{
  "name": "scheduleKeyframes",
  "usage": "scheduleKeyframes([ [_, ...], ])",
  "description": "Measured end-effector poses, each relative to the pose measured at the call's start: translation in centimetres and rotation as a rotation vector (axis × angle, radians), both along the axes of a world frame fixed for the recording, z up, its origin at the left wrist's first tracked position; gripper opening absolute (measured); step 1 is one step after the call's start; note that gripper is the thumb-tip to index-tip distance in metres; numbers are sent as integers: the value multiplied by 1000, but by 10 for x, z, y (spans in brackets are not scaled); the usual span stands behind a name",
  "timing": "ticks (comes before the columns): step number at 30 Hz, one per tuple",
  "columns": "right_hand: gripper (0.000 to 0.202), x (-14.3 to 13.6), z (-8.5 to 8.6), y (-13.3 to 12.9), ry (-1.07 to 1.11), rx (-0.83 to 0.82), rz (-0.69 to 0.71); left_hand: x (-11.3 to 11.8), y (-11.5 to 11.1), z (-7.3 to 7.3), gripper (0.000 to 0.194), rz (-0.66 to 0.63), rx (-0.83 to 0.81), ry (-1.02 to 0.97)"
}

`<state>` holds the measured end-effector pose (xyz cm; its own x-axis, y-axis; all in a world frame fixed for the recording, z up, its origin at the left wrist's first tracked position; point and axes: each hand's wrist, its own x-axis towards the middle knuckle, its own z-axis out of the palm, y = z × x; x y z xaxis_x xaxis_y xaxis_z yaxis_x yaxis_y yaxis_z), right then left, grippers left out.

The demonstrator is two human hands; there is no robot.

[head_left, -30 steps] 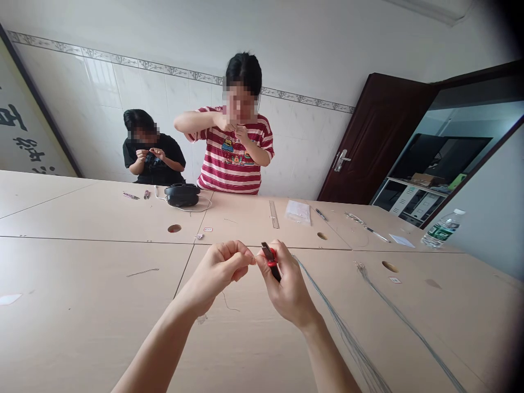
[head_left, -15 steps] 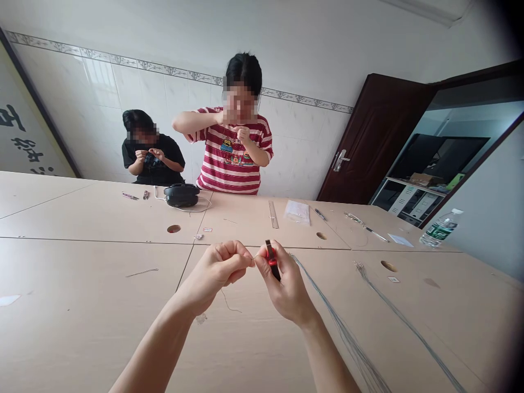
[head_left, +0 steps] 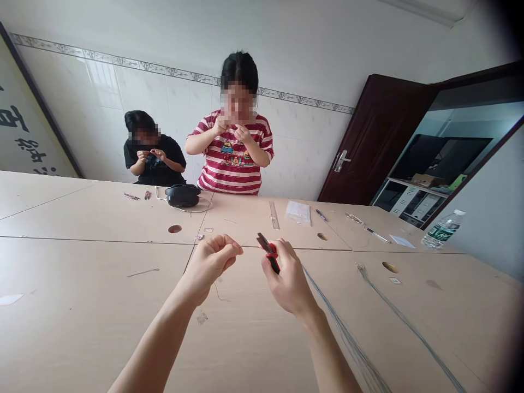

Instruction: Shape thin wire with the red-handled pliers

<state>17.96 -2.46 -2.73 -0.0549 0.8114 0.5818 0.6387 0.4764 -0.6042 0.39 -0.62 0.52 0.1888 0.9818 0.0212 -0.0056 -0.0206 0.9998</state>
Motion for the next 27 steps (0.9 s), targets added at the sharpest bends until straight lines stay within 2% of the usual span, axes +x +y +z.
scheduleKeyframes([
  [3, 19, 0, -4, 6, -115, -5, -39, 0, 3, -1, 17, 37, 4, 13],
  [8, 27, -5, -6, 5, -153, -12, -21, 0, 4, -3, 18, 30, 16, 35],
  [27, 22, -12, -8, 4, -161, 12, -1, 6, 2, -11, 14, -33, 42, 83],
])
